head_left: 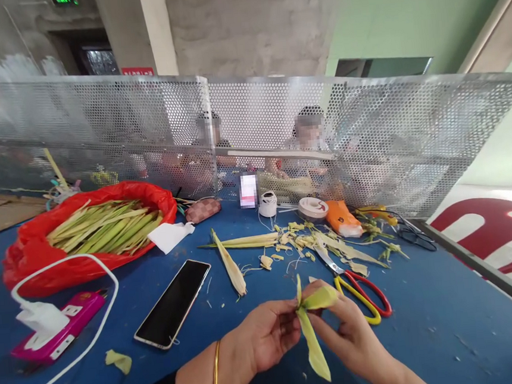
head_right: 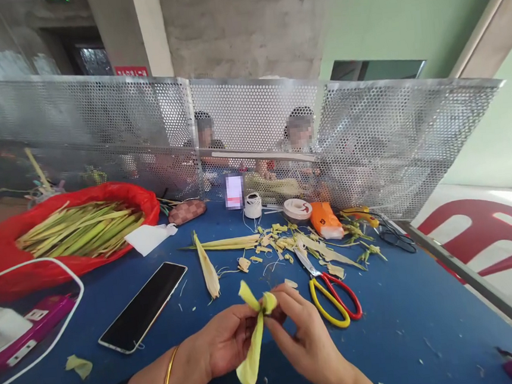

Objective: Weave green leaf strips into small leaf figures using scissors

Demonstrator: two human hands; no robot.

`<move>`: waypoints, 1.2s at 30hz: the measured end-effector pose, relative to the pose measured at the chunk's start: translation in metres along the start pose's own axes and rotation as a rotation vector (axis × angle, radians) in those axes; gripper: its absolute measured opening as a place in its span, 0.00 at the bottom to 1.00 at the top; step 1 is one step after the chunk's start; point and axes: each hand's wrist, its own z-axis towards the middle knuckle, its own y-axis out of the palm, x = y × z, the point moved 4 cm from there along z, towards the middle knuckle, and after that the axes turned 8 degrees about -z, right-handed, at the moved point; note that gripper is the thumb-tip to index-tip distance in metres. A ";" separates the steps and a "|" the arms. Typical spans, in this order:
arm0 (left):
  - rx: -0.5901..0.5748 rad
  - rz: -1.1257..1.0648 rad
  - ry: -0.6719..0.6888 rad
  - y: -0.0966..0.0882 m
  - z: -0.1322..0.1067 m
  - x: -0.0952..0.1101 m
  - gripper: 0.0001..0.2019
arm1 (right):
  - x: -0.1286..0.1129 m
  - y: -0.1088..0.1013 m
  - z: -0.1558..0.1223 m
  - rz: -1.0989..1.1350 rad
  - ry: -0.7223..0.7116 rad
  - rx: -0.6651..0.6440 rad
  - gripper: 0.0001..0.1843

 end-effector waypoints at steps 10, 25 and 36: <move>0.093 -0.055 -0.158 0.015 -0.014 0.003 0.10 | 0.005 -0.001 0.000 0.002 0.012 -0.019 0.09; -0.039 0.160 0.032 0.011 -0.011 0.001 0.15 | 0.010 0.003 -0.002 0.129 0.268 0.051 0.11; -0.134 0.498 -0.009 0.024 -0.023 0.003 0.14 | 0.035 0.004 -0.002 0.324 0.567 0.079 0.18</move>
